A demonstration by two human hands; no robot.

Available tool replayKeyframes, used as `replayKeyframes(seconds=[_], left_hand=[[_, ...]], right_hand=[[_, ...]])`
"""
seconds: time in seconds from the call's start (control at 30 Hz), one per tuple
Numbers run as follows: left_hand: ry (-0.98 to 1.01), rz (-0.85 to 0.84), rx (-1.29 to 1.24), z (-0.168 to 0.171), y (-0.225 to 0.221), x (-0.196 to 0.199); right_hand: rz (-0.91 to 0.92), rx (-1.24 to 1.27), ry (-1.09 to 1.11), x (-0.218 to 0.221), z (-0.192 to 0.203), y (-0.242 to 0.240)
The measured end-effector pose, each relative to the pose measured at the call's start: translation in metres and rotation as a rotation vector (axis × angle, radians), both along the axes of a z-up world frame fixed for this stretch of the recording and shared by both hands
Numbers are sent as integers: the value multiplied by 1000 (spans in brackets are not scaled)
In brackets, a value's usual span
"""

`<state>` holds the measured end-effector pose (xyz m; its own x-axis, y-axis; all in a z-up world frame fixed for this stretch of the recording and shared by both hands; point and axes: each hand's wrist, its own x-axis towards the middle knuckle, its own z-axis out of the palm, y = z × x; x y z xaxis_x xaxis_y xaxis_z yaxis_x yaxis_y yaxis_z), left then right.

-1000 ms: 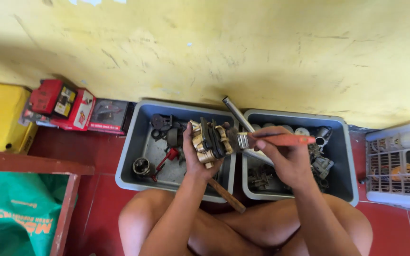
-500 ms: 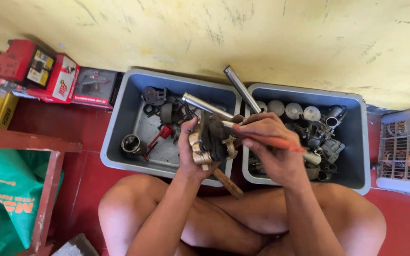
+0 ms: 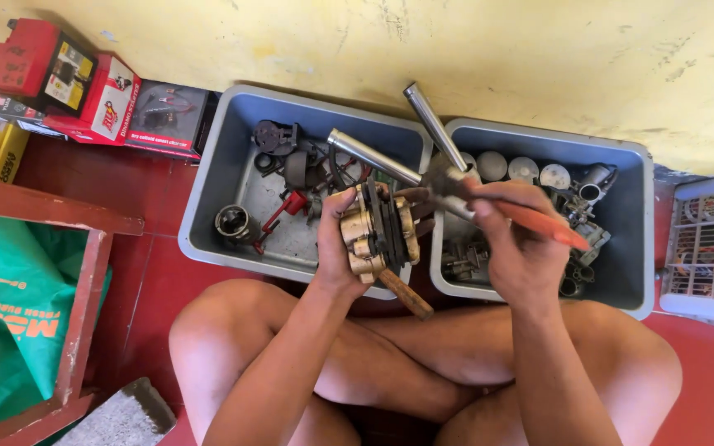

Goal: Disassembling a motorcycle brake caliper using pliers, a hammer, and a screwdriver while sitting on the floor.

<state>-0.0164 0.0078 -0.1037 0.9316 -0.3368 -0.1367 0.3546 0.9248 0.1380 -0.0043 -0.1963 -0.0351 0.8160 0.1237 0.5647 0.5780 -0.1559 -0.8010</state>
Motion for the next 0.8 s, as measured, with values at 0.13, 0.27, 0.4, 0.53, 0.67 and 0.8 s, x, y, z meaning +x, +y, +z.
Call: replayKeyframes(seconds=[0.13, 0.27, 0.4, 0.53, 0.67, 0.8], left_hand=[[70, 101, 66, -2, 1, -1], [-37, 122, 13, -3, 6, 2], [-143, 179, -46, 7, 9, 0], [-186, 253, 176, 12, 4, 4], [-262, 294, 296, -1, 1, 6], [-264, 263, 295, 2, -2, 2]], right_hand=[[194, 317, 185, -7, -11, -11], [220, 46, 102, -13, 4, 11], [81, 151, 133, -19, -4, 6], [289, 99, 216, -22, 10, 14], [155, 139, 187, -27, -4, 9], [62, 156, 67, -25, 8, 22]])
